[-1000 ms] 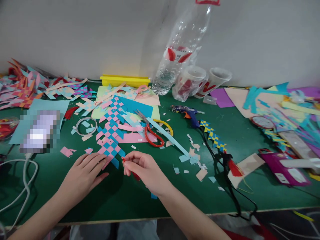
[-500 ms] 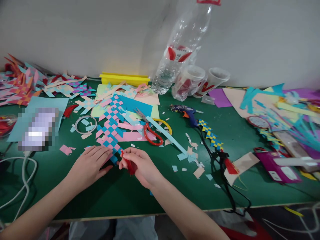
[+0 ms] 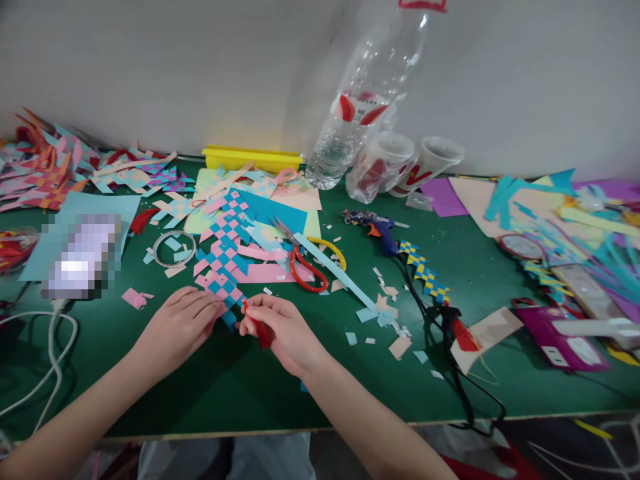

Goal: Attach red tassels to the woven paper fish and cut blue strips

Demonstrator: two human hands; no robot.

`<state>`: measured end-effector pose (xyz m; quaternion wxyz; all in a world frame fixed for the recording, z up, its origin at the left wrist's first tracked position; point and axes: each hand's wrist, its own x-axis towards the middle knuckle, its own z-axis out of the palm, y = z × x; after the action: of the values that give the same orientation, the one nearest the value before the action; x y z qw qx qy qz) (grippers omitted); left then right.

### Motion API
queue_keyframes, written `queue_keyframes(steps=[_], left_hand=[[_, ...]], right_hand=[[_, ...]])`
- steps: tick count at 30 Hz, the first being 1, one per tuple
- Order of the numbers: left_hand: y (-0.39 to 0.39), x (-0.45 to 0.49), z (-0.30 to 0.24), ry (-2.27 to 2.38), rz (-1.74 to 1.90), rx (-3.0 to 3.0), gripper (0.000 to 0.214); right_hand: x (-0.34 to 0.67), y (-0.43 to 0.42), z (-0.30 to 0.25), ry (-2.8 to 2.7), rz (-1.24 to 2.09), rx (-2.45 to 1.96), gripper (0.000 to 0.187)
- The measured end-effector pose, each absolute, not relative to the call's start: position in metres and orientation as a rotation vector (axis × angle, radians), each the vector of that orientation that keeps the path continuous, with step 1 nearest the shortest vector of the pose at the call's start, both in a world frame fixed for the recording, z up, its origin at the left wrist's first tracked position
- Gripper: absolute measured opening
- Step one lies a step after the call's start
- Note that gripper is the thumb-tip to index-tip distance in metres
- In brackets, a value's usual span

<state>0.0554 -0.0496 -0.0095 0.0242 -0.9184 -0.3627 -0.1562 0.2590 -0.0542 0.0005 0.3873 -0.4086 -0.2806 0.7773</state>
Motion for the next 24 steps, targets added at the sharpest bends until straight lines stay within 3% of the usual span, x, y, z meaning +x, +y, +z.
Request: queue_keyframes(steps=[11,24], left_hand=[[-0.035,0.050,-0.007,-1.263,-0.520,-3.008,0.020],[-0.013,0.058,0.007,-1.464,-1.034,-3.109,0.007]], right_hand=[[0.284,-0.047,0.026,-1.515,1.371,-1.361,0.012],[0.263,-0.060,0.036,-2.221,0.357,-1.035,0.014]])
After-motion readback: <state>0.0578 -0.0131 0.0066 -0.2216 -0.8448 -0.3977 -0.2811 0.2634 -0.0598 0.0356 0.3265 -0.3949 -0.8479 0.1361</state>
